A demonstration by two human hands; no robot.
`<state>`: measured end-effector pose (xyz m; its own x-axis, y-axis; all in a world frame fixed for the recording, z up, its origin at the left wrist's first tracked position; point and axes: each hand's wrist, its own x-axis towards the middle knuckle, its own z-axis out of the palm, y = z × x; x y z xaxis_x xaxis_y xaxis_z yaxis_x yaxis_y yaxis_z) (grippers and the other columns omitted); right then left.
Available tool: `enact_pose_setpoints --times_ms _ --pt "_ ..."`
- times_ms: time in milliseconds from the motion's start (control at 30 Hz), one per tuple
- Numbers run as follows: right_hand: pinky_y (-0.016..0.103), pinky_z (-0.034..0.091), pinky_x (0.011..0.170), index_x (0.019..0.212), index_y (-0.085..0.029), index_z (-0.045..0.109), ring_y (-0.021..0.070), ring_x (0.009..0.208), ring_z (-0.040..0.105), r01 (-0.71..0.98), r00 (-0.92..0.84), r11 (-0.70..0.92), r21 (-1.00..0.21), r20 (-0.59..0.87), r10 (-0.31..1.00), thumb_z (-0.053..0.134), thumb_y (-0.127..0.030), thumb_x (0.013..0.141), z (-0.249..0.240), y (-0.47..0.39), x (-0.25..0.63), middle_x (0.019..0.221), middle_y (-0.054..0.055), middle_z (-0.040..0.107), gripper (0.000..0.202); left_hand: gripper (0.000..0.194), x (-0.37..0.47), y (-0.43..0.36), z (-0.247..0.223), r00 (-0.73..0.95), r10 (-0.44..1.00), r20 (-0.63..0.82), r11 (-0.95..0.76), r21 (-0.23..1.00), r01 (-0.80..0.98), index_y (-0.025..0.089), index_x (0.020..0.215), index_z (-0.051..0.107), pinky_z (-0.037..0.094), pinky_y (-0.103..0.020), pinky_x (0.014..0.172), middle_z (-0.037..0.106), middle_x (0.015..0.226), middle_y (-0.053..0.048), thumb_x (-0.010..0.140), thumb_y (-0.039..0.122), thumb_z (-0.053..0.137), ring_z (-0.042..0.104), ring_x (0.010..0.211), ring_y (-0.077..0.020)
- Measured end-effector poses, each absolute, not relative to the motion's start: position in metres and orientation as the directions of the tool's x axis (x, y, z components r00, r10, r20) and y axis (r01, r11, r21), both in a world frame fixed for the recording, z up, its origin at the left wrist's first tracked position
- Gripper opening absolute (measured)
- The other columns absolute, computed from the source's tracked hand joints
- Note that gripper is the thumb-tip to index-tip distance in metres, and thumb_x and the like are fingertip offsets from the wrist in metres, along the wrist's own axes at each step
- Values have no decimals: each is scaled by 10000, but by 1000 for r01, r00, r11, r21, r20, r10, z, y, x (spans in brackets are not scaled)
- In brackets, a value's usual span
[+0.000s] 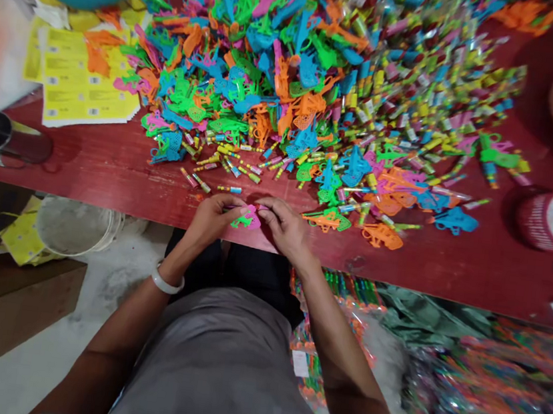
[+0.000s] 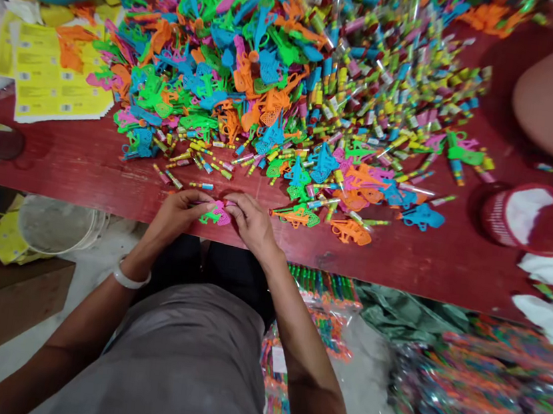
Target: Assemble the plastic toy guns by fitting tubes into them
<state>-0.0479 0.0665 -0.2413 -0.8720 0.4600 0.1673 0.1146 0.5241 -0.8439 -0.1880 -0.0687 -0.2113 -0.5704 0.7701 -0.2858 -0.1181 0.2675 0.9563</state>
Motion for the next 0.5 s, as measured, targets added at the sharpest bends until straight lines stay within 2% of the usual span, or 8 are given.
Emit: enact_pose_setpoints --times_ms 167,333,433,500 --pt "379 555 877 1043 -232 696 217 977 700 112 -887 513 -851 147 437 497 -415 1020 -244 64 -45 1043 76 749 272 183 -182 -72 -214 -624 718 -310 288 947 -139 181 746 718 477 -283 719 700 754 -20 757 363 734 617 736 -160" --pt "354 569 800 1000 -223 698 205 870 704 92 -934 468 -879 86 346 509 -379 1011 -239 59 -33 938 61 747 245 207 -174 -71 -222 -552 746 -372 330 927 -178 178 710 679 446 -269 635 657 683 -1 756 376 716 580 652 -144" --pt "371 578 807 1035 -242 699 204 859 701 148 -921 492 -858 62 385 505 -364 1011 -233 73 -16 947 50 740 230 211 -175 -65 -223 -497 812 -307 323 945 -57 187 786 698 478 -284 668 684 729 -14 819 394 668 616 702 -163" --pt "423 575 862 1129 -271 685 223 941 695 210 -865 584 -784 129 485 471 -345 1022 -227 95 -2 1019 56 724 251 204 -183 -64 -221 -532 825 -190 276 957 87 202 899 707 509 -317 754 714 846 -36 868 391 636 647 809 -187"
